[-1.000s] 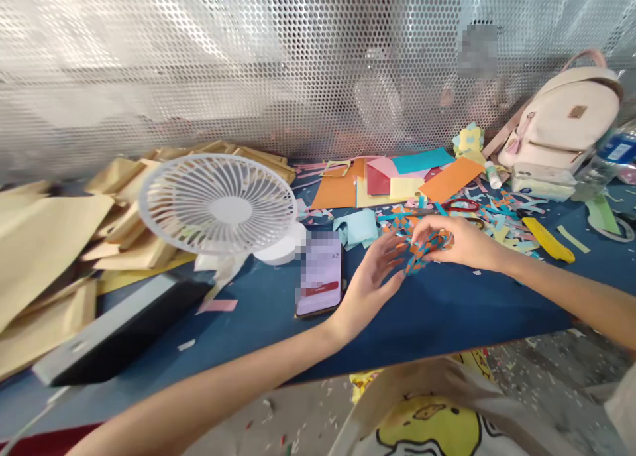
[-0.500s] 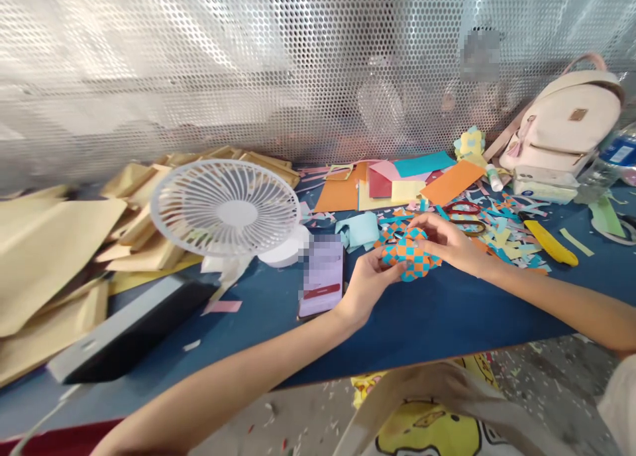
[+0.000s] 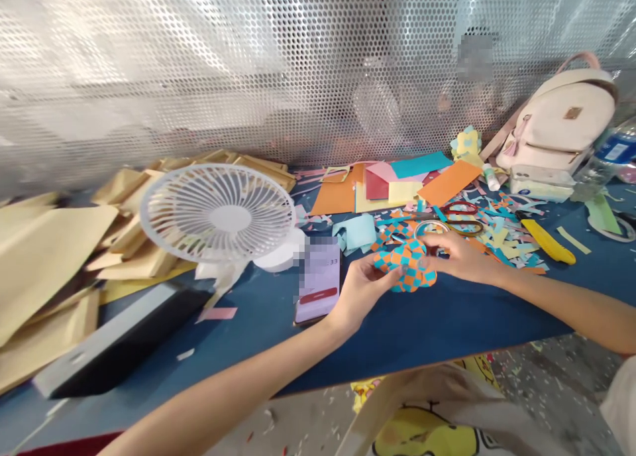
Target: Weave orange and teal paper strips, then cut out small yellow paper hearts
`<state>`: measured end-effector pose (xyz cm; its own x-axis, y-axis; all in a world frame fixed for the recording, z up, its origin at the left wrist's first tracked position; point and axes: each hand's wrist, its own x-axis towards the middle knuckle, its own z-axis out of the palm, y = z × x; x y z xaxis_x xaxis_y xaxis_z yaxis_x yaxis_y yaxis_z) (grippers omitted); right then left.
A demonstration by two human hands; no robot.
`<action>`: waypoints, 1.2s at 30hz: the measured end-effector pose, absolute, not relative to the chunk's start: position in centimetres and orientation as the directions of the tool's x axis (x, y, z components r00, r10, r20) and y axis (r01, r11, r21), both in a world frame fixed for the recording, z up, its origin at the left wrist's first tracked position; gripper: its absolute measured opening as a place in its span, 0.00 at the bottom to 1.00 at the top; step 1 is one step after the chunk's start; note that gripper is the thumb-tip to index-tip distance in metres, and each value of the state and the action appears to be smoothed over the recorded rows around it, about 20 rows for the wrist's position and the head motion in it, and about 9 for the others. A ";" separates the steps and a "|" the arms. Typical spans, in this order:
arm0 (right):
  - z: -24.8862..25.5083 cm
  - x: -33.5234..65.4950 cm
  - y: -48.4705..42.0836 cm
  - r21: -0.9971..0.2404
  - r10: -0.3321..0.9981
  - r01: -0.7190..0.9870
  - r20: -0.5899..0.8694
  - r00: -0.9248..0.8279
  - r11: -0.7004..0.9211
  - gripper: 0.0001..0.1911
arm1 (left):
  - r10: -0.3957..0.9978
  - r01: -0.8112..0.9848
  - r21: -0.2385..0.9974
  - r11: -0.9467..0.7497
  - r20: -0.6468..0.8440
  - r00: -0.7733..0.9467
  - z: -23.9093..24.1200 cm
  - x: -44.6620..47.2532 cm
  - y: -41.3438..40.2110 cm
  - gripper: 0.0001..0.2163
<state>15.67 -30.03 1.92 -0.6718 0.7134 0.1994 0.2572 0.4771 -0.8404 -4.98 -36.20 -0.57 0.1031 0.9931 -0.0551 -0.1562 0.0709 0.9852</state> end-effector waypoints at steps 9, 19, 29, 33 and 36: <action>3.1 25.1 -25.3 -0.796 0.858 0.381 0.311 -0.410 0.470 0.12 | 0.872 0.210 0.974 0.088 -0.177 0.455 -0.1 -4.8 -37.7 0.09; 0.5 26.8 -22.5 -0.202 0.724 0.696 0.146 -0.674 0.689 0.14 | 0.895 0.662 0.603 -0.445 0.291 0.337 1.6 -5.4 -35.4 0.10; 1.0 25.4 -17.2 -0.260 0.668 0.657 -0.060 -0.742 0.707 0.18 | 0.947 0.813 0.504 -0.291 0.272 0.170 1.8 -8.8 -34.3 0.13; 1.6 25.2 -16.4 -0.305 0.686 0.689 -0.136 -0.715 0.657 0.16 | 0.945 0.904 0.397 -0.158 0.326 0.023 1.3 -12.3 -32.5 0.13; 1.9 24.7 -16.7 -0.202 0.670 0.687 -0.151 -0.726 0.698 0.16 | 0.930 0.933 0.335 -0.129 0.368 -0.003 0.9 -14.5 -31.4 0.13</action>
